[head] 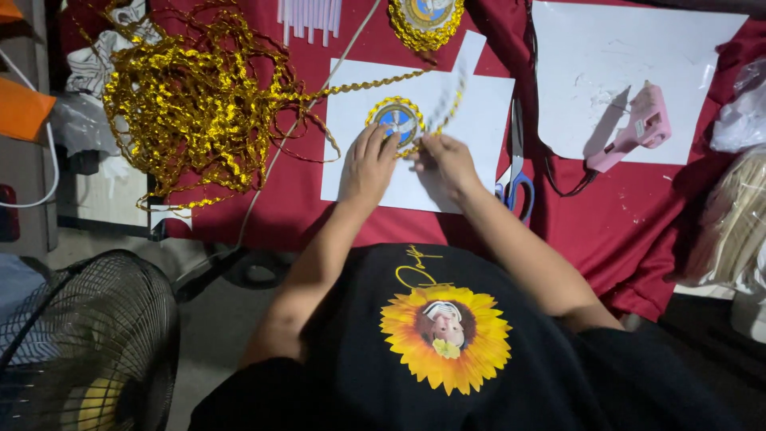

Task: Assembling decorative badges by gluing gold tinsel trim around printed circular logos using a glue gun.

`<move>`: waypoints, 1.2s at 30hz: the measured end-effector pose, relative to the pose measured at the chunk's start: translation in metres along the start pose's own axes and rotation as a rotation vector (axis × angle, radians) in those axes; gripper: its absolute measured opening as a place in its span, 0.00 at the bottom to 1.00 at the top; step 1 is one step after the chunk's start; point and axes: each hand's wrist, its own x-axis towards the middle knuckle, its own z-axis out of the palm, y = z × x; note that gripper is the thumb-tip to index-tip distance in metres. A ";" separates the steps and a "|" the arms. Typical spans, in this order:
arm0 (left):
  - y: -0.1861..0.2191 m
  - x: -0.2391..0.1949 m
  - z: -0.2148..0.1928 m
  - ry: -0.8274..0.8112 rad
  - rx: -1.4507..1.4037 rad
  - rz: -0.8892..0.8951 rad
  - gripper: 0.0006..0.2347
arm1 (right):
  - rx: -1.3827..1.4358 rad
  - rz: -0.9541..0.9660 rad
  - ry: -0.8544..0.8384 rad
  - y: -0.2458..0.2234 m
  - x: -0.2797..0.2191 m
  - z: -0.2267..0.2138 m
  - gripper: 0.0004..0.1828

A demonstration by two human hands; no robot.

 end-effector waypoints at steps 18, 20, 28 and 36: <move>-0.026 0.012 -0.002 -0.088 0.132 0.256 0.21 | -0.454 -0.193 0.034 -0.028 0.024 -0.032 0.10; -0.024 0.002 0.015 -0.140 0.043 0.194 0.21 | -0.450 -0.145 0.035 -0.037 0.018 -0.023 0.11; 0.016 0.020 0.024 -0.152 -0.028 -0.141 0.23 | -0.607 -0.317 -0.070 -0.027 0.015 -0.009 0.12; 0.006 0.023 0.012 -0.015 -0.348 -0.291 0.07 | -0.819 -0.898 0.806 -0.057 -0.076 -0.131 0.05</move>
